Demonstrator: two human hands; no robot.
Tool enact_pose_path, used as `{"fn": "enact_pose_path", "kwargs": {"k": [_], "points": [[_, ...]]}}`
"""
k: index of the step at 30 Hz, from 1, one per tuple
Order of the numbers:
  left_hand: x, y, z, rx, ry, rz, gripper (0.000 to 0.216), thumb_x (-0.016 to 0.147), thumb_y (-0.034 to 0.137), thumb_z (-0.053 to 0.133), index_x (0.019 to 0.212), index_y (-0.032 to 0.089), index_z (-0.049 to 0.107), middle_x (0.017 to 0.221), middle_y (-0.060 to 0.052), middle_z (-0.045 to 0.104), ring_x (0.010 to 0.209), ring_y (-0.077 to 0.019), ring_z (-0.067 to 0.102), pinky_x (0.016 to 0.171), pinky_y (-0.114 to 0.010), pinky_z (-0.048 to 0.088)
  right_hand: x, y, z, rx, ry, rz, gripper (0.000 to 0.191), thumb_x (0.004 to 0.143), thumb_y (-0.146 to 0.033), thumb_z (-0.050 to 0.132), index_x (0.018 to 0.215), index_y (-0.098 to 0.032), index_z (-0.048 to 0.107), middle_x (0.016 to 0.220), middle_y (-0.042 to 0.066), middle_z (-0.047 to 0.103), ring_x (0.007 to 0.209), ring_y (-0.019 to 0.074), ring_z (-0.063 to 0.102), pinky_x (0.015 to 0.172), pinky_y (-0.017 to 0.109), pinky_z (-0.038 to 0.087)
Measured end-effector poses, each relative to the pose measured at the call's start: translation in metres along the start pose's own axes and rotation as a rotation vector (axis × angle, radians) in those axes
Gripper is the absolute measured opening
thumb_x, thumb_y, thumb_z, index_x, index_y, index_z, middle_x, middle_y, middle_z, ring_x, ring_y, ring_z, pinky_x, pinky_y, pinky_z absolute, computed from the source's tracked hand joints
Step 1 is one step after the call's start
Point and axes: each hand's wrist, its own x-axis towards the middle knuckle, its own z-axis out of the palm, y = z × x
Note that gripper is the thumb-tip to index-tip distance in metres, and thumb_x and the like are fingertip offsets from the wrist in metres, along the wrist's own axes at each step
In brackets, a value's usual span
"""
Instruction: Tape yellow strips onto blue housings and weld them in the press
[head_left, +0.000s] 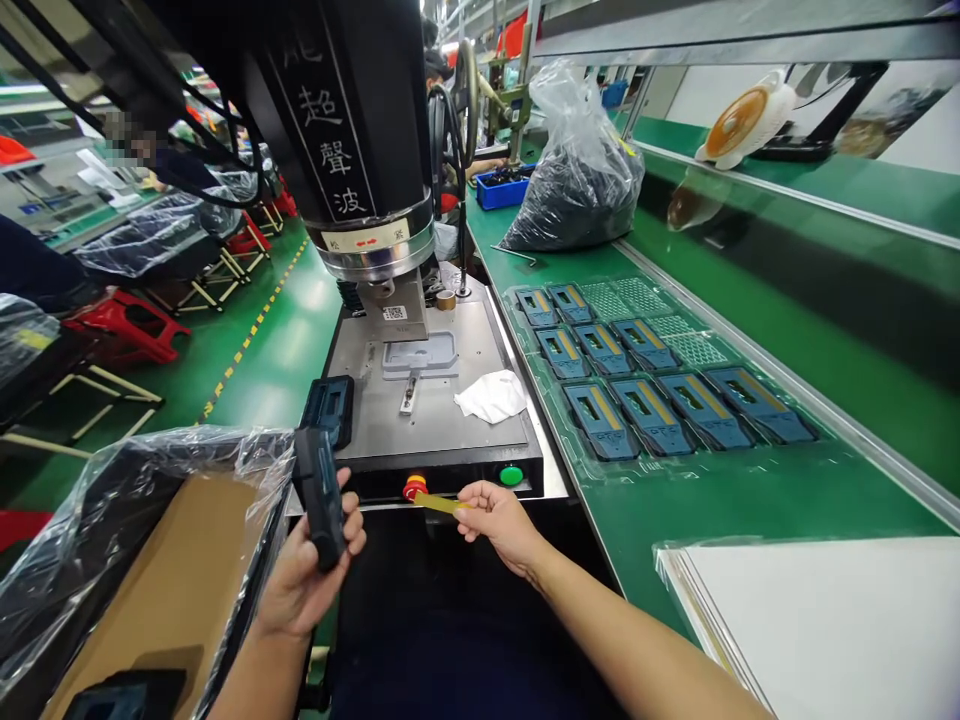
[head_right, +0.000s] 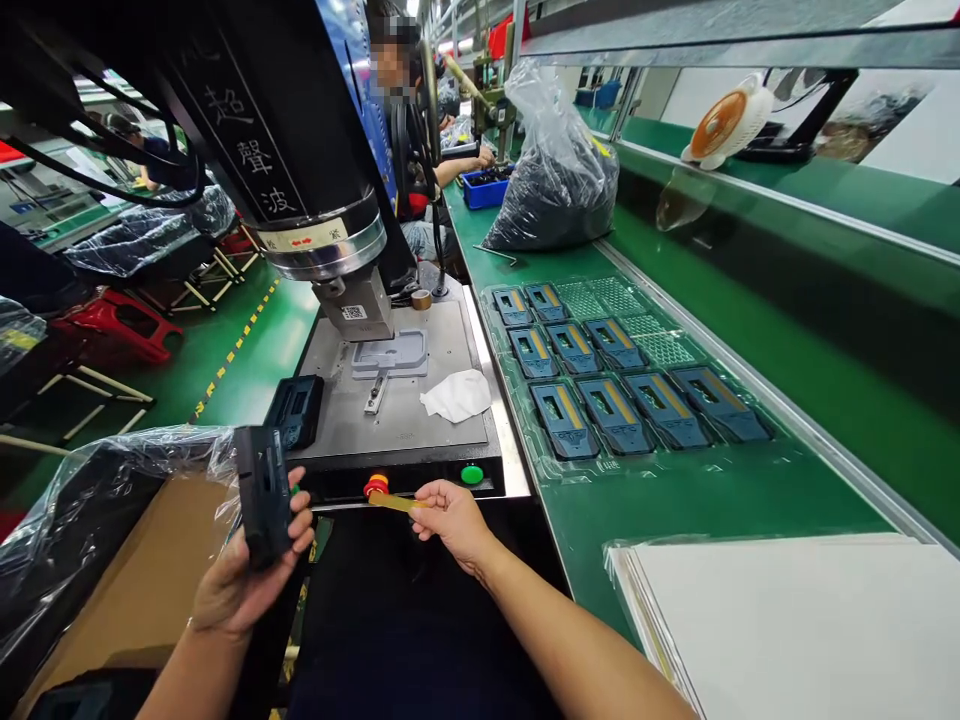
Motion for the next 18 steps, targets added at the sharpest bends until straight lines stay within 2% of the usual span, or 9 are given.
{"fn": "enact_pose_path", "kwargs": {"k": [1, 3, 5, 7, 10, 14, 18], "points": [[-0.005, -0.008, -0.002, 0.005, -0.025, -0.012, 0.079, 0.053, 0.043, 0.085, 0.122, 0.022, 0.055, 0.096, -0.005, 0.053, 0.075, -0.0131, 0.048, 0.064, -0.026, 0.045, 0.0, 0.0, 0.001, -0.017, 0.005, 0.002, 0.045, 0.054, -0.036, 0.086, 0.082, -0.012, 0.06, 0.062, -0.002, 0.063, 0.052, 0.0095, 0.058, 0.048, 0.02, 0.046], [-0.011, -0.023, -0.009, 0.063, -0.03, -0.029, 0.062, 0.053, 0.045, 0.085, 0.105, 0.02, 0.062, 0.08, -0.001, 0.051, 0.068, -0.0116, 0.047, 0.061, -0.025, 0.042, 0.0, 0.0, 0.001, -0.046, 0.02, 0.007, 0.044, 0.054, -0.038, 0.086, 0.079, -0.012, 0.061, 0.061, -0.001, 0.063, 0.05, 0.0093, 0.058, 0.048, 0.02, 0.046], [-0.015, -0.034, -0.016, 0.141, 0.032, -0.074, 0.044, 0.058, 0.045, 0.083, 0.086, 0.017, 0.062, 0.07, 0.0, 0.052, 0.063, -0.0113, 0.048, 0.06, -0.025, 0.042, 0.0, 0.002, 0.002, -0.06, 0.035, 0.013, 0.043, 0.054, -0.039, 0.086, 0.078, -0.012, 0.061, 0.06, -0.001, 0.063, 0.049, 0.0094, 0.057, 0.047, 0.02, 0.046], [-0.018, -0.04, -0.02, 0.177, 0.141, -0.141, 0.037, 0.063, 0.042, 0.081, 0.081, 0.017, 0.061, 0.067, -0.001, 0.056, 0.063, -0.0121, 0.053, 0.061, -0.025, 0.044, 0.0, 0.004, 0.003, -0.066, 0.051, 0.02, 0.043, 0.054, -0.039, 0.086, 0.078, -0.012, 0.062, 0.059, -0.001, 0.063, 0.049, 0.0098, 0.057, 0.046, 0.02, 0.045], [-0.024, -0.043, -0.017, 0.132, 0.267, -0.228, 0.039, 0.065, 0.033, 0.082, 0.095, 0.018, 0.062, 0.083, -0.003, 0.066, 0.073, -0.0145, 0.062, 0.071, -0.027, 0.05, 0.001, 0.006, 0.003, -0.062, 0.067, 0.037, 0.044, 0.054, -0.04, 0.086, 0.079, -0.011, 0.063, 0.059, 0.001, 0.063, 0.05, 0.0106, 0.059, 0.046, 0.02, 0.046], [-0.03, -0.048, -0.01, 0.043, 0.269, -0.316, 0.047, 0.062, 0.025, 0.083, 0.104, 0.018, 0.061, 0.107, -0.008, 0.068, 0.09, -0.0216, 0.067, 0.083, -0.032, 0.052, 0.002, 0.008, 0.003, -0.041, 0.073, 0.052, 0.045, 0.055, -0.041, 0.085, 0.081, -0.01, 0.065, 0.065, 0.004, 0.066, 0.051, 0.0106, 0.06, 0.048, 0.02, 0.047], [-0.035, -0.053, -0.014, -0.037, 0.27, -0.387, 0.043, 0.064, 0.019, 0.081, 0.103, 0.019, 0.062, 0.11, -0.009, 0.069, 0.104, -0.028, 0.064, 0.093, -0.037, 0.049, 0.001, 0.007, 0.005, -0.013, 0.099, 0.064, 0.047, 0.054, -0.041, 0.086, 0.081, -0.01, 0.065, 0.066, 0.004, 0.067, 0.054, 0.011, 0.061, 0.049, 0.02, 0.048]]}}
